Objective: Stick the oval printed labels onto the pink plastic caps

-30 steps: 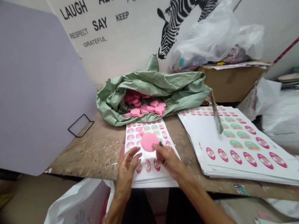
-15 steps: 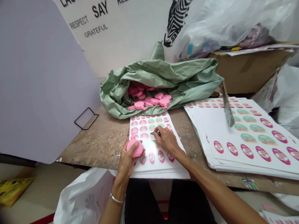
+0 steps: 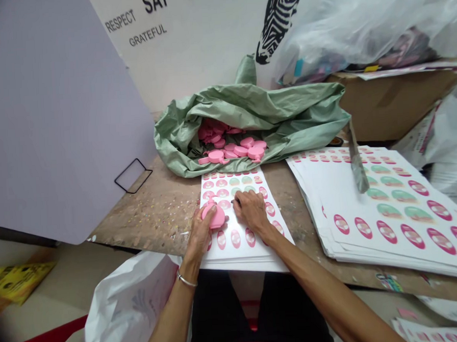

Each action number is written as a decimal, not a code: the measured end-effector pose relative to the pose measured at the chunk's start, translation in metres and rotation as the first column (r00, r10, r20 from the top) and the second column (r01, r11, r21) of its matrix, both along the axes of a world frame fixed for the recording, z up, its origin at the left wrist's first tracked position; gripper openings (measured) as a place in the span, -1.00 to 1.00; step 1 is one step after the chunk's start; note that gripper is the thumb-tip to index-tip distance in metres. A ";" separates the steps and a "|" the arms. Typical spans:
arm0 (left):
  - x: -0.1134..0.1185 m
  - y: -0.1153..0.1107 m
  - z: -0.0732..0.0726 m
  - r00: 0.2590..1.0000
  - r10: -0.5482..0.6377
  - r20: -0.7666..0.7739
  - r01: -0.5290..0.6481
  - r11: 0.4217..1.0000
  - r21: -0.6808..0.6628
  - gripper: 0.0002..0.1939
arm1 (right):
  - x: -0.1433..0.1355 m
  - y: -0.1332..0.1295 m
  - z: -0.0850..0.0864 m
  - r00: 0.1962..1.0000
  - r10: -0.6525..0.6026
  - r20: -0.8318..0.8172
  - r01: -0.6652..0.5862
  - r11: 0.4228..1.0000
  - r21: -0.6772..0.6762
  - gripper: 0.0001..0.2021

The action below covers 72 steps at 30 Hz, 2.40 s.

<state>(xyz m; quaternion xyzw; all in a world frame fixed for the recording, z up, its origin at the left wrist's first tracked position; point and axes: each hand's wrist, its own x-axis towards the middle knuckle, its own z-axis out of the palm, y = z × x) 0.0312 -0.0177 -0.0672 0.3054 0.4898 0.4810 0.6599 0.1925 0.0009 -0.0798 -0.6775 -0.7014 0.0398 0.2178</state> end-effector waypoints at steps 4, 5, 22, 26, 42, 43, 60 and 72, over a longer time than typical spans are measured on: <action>-0.001 0.001 0.001 1.000 -0.015 -0.009 0.015 1.000 -0.009 -0.45 | 0.000 0.001 0.003 0.998 -0.020 -0.057 0.018 0.999 -0.035 -0.87; -0.001 0.001 0.001 1.000 -0.018 -0.006 0.018 1.000 -0.006 -0.45 | 0.000 0.001 0.004 0.997 -0.026 -0.072 0.023 0.999 -0.047 -0.87; 0.000 -0.005 0.004 0.996 0.087 0.029 -0.088 0.995 0.047 -0.43 | 0.014 0.022 0.035 0.781 -0.117 -0.614 -0.040 0.971 -0.235 -0.54; 0.001 -0.012 0.019 0.987 0.120 0.109 -0.125 0.991 0.044 -0.42 | 0.013 -0.004 0.046 0.641 -0.029 -0.767 -0.120 0.983 -0.137 -0.58; 0.003 -0.022 0.047 0.966 0.123 0.229 -0.103 0.990 -0.099 -0.30 | -0.015 -0.042 0.067 0.630 0.058 -0.774 -0.206 0.974 -0.094 -0.65; 0.002 -0.023 0.047 0.967 0.118 0.227 -0.099 0.991 -0.096 -0.30 | -0.016 -0.042 0.067 0.631 0.058 -0.774 -0.204 0.974 -0.093 -0.65; -0.001 -0.023 0.048 0.974 0.057 0.220 -0.058 0.998 -0.005 -0.35 | -0.019 -0.042 0.067 0.655 0.065 -0.753 -0.166 0.984 -0.060 -0.67; -0.001 -0.025 0.055 0.973 0.030 0.229 -0.037 0.999 0.028 -0.38 | -0.020 -0.043 0.071 0.715 0.117 -0.689 -0.169 0.986 -0.008 -0.68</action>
